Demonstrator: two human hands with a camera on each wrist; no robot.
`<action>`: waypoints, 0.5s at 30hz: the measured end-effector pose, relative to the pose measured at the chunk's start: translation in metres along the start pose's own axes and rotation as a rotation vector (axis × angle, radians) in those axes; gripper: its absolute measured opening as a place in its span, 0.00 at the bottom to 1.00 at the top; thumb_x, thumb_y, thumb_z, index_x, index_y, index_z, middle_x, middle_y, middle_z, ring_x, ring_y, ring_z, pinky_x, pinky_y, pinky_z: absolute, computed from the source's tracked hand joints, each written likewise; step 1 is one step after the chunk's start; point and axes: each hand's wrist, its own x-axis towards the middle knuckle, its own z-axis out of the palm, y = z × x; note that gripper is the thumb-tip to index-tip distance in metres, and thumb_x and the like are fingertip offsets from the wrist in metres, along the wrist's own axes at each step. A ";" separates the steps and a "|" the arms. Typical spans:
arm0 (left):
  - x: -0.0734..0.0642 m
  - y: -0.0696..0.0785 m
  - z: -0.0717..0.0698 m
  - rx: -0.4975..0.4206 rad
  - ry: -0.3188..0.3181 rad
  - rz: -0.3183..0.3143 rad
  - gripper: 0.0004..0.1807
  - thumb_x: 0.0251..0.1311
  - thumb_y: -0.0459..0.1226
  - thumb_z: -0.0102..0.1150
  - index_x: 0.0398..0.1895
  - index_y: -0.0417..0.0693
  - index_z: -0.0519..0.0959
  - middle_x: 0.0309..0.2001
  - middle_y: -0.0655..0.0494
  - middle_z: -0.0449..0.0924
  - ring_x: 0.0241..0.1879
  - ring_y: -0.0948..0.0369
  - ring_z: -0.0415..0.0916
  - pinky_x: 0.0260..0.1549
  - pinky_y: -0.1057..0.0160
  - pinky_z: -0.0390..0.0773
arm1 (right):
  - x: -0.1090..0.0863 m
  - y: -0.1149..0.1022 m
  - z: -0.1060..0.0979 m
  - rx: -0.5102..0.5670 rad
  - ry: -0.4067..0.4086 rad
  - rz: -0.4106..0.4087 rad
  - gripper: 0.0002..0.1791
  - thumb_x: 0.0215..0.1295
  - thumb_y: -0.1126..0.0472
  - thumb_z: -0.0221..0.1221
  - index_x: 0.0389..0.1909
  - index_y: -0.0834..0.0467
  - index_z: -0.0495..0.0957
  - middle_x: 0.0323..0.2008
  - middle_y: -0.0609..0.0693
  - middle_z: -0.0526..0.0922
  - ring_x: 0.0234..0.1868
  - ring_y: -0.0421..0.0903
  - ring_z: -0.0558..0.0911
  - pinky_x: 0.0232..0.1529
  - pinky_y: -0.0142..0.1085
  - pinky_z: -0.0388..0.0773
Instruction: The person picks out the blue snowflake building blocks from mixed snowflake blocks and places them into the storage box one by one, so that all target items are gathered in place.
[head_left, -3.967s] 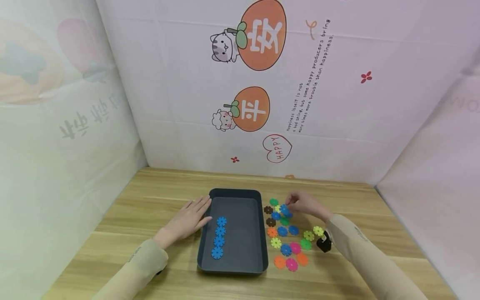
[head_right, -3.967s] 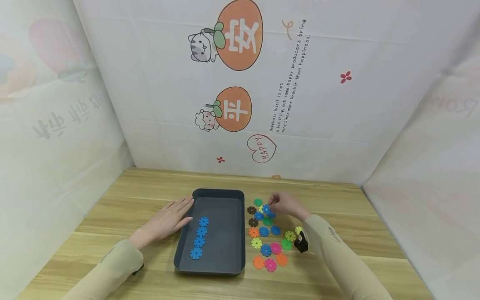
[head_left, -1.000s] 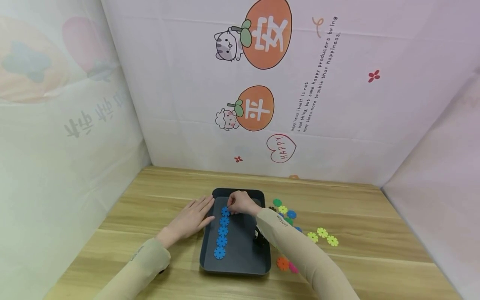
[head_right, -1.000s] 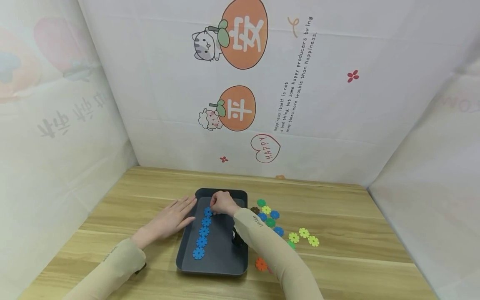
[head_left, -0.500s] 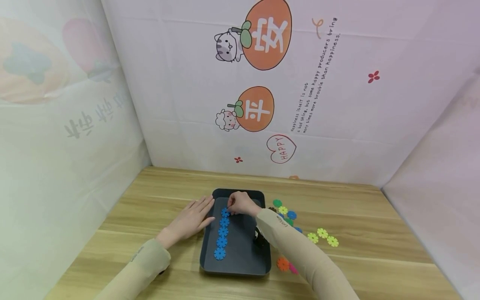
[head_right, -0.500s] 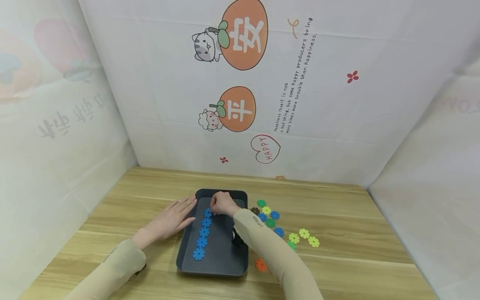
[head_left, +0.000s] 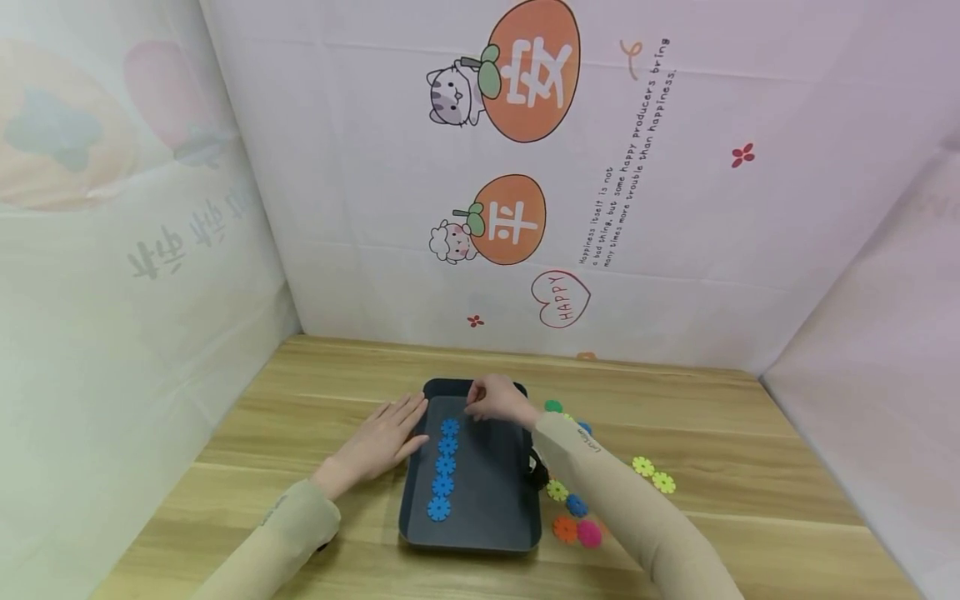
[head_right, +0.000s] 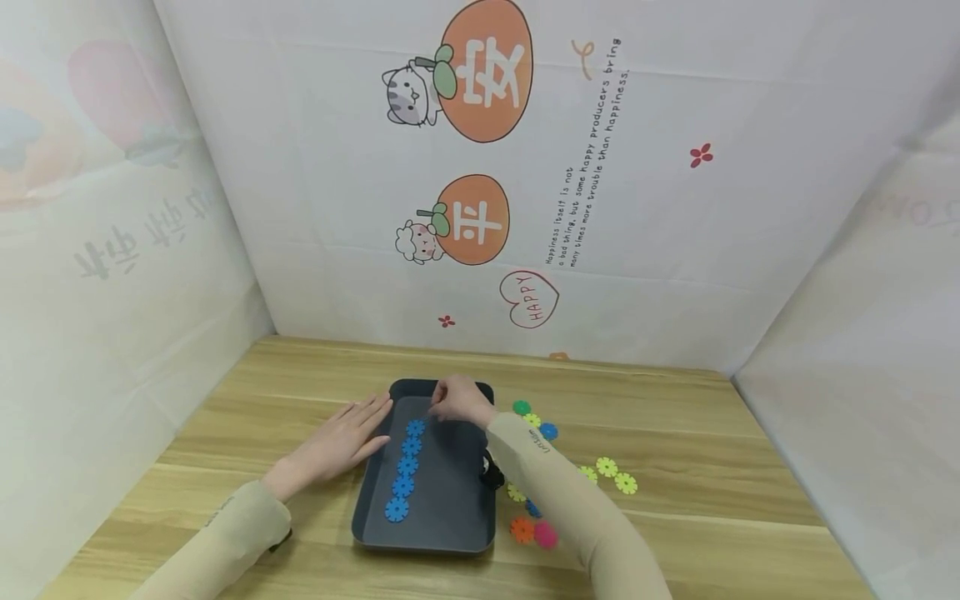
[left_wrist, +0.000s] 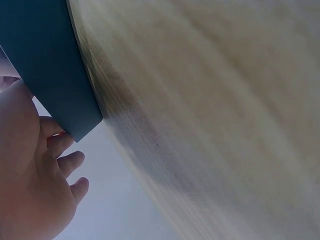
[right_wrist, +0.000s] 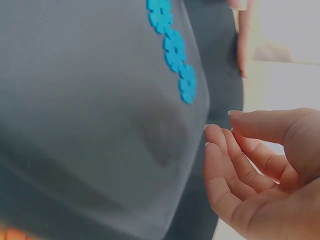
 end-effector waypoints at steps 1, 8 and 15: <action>0.000 0.000 -0.001 -0.005 -0.004 -0.001 0.36 0.75 0.54 0.42 0.77 0.42 0.56 0.78 0.45 0.55 0.77 0.46 0.55 0.73 0.41 0.59 | -0.003 0.001 -0.004 0.006 0.000 0.002 0.04 0.64 0.67 0.64 0.35 0.65 0.81 0.33 0.59 0.85 0.36 0.57 0.88 0.38 0.40 0.86; 0.000 0.002 -0.002 -0.024 -0.022 -0.003 0.36 0.76 0.54 0.42 0.78 0.42 0.55 0.79 0.45 0.53 0.77 0.46 0.53 0.74 0.41 0.57 | -0.024 0.017 -0.032 0.042 0.014 -0.008 0.04 0.65 0.67 0.62 0.36 0.66 0.79 0.33 0.60 0.85 0.39 0.62 0.87 0.42 0.48 0.86; 0.000 0.003 -0.002 -0.033 -0.018 -0.004 0.36 0.76 0.54 0.42 0.78 0.42 0.55 0.79 0.45 0.53 0.77 0.45 0.53 0.74 0.40 0.56 | -0.047 0.038 -0.055 0.003 0.075 0.023 0.04 0.65 0.67 0.62 0.34 0.65 0.79 0.32 0.60 0.85 0.37 0.62 0.86 0.39 0.49 0.86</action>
